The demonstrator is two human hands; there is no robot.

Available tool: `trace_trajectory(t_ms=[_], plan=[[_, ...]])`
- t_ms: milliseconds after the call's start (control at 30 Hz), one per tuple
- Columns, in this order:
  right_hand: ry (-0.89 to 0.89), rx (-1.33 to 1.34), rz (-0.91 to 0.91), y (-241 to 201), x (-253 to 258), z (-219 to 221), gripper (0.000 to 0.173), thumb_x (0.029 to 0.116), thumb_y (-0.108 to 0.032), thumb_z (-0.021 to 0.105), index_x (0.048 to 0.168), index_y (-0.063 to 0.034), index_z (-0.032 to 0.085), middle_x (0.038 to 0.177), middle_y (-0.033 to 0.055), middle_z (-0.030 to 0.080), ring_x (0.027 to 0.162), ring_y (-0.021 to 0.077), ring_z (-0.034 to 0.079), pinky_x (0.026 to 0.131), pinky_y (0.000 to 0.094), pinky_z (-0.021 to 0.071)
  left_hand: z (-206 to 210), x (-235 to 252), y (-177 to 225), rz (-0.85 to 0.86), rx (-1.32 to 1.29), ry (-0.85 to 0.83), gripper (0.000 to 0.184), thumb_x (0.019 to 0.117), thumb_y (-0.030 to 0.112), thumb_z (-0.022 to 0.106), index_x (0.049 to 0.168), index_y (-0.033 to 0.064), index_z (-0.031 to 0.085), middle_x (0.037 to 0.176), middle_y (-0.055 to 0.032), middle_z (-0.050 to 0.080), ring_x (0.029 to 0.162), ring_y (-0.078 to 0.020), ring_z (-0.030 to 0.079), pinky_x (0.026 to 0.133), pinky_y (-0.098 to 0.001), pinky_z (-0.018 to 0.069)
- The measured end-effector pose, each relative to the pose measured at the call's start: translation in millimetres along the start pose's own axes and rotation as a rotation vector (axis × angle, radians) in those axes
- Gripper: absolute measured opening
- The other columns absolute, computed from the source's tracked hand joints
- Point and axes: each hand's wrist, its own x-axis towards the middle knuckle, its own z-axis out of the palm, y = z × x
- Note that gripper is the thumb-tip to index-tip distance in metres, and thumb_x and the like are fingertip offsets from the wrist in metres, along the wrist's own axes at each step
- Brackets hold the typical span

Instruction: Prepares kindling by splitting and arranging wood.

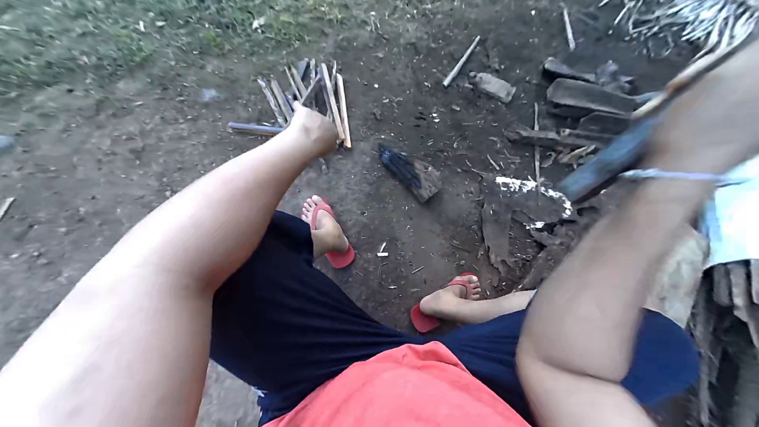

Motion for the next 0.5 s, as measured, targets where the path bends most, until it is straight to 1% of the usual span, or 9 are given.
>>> trace_trajectory(t_ms=[33,67,133,167,200,267,333,433,500], plan=[[-0.085,-0.032,0.067,0.9,-29.4,16.4,0.055,0.1120,-0.034,0.030,0.148,0.0046,0.048,0.131,0.0213,0.064,0.115,0.0251,0.067,0.105,0.0400,0.0508,-2.7,-1.3,2.0,-0.044,-0.025,-0.054,0.035,0.0995,0.028,0.066,0.106,-0.0057,0.071,0.113,-0.0305,0.068,0.113,-0.0511,0.062,0.094,-0.0741,0.0425],[-0.184,-0.064,0.140,15.3,-66.3,48.7,0.056,0.1127,-0.032,0.031,0.151,0.0065,0.042,0.135,0.0266,0.062,0.121,0.0331,0.065,0.107,0.0466,0.0486,-7.3,-6.4,1.1,-0.062,-0.057,-0.051,0.036,0.0997,0.030,0.066,0.105,-0.0055,0.070,0.113,-0.0306,0.067,0.112,-0.0511,0.063,0.091,-0.0735,0.0443],[-0.493,-0.136,0.295,78.5,-145.3,132.5,0.052,0.1131,-0.032,0.035,0.146,0.0070,0.046,0.127,0.0332,0.064,0.117,0.0468,0.065,0.100,0.0622,0.0513,-21.1,-33.3,-9.4,-0.028,-0.175,0.041,0.036,0.1026,0.030,0.063,0.111,-0.0040,0.071,0.118,-0.0311,0.067,0.115,-0.0521,0.062,0.092,-0.0734,0.0453],[-0.634,-0.156,0.389,111.2,-173.9,159.8,0.050,0.1131,-0.032,0.036,0.143,0.0058,0.049,0.125,0.0344,0.064,0.116,0.0499,0.065,0.097,0.0661,0.0507,-35.1,-55.5,-13.7,0.010,-0.234,0.007,0.039,0.1059,0.031,0.057,0.125,-0.0013,0.068,0.131,-0.0300,0.063,0.126,-0.0507,0.058,0.100,-0.0711,0.0432],[-0.747,-0.164,0.457,129.6,-178.1,175.0,0.049,0.1131,-0.033,0.035,0.141,0.0039,0.052,0.125,0.0338,0.065,0.115,0.0496,0.065,0.096,0.0662,0.0510,-56.4,-71.5,-19.9,0.039,-0.278,-0.130,0.047,0.1101,0.035,0.047,0.143,0.0021,0.055,0.147,-0.0279,0.051,0.140,-0.0479,0.046,0.110,-0.0668,0.0370],[-0.835,-0.123,0.463,128.6,-140.4,186.3,0.050,0.1129,-0.033,0.034,0.141,0.0035,0.054,0.123,0.0316,0.065,0.110,0.0458,0.068,0.094,0.0628,0.0537,-41.5,-47.1,-42.1,-0.056,-0.383,0.298,0.045,0.1061,0.041,0.055,0.125,0.0020,0.068,0.123,-0.0329,0.065,0.120,-0.0545,0.060,0.094,-0.0767,0.0430],[-0.795,-0.153,0.386,121.8,-122.2,159.0,0.052,0.1127,-0.035,0.034,0.142,0.0032,0.053,0.125,0.0305,0.066,0.112,0.0449,0.068,0.097,0.0626,0.0530,-26.6,-36.5,-55.2,-0.070,-0.435,0.249,0.048,0.1060,0.043,0.054,0.133,0.0054,0.066,0.127,-0.0360,0.062,0.123,-0.0586,0.056,0.094,-0.0817,0.0396],[-0.514,-0.140,0.207,71.6,-79.9,111.5,0.056,0.1122,-0.037,0.033,0.149,0.0029,0.047,0.136,0.0309,0.061,0.128,0.0462,0.059,0.108,0.0632,0.0440,-8.0,-24.2,-96.0,-0.091,-0.510,0.228,0.052,0.1055,0.042,0.056,0.138,0.0019,0.062,0.132,-0.0375,0.058,0.129,-0.0593,0.051,0.100,-0.0822,0.0349],[-0.288,-0.093,0.111,41.9,-57.7,82.4,0.055,0.1116,-0.034,0.032,0.150,0.0030,0.045,0.125,0.0235,0.068,0.114,0.0335,0.069,0.101,0.0502,0.0528,18.9,-19.0,-119.2,-0.108,-0.549,0.200,0.054,0.1049,0.041,0.058,0.138,-0.0015,0.061,0.132,-0.0382,0.058,0.129,-0.0590,0.051,0.102,-0.0808,0.0344]])
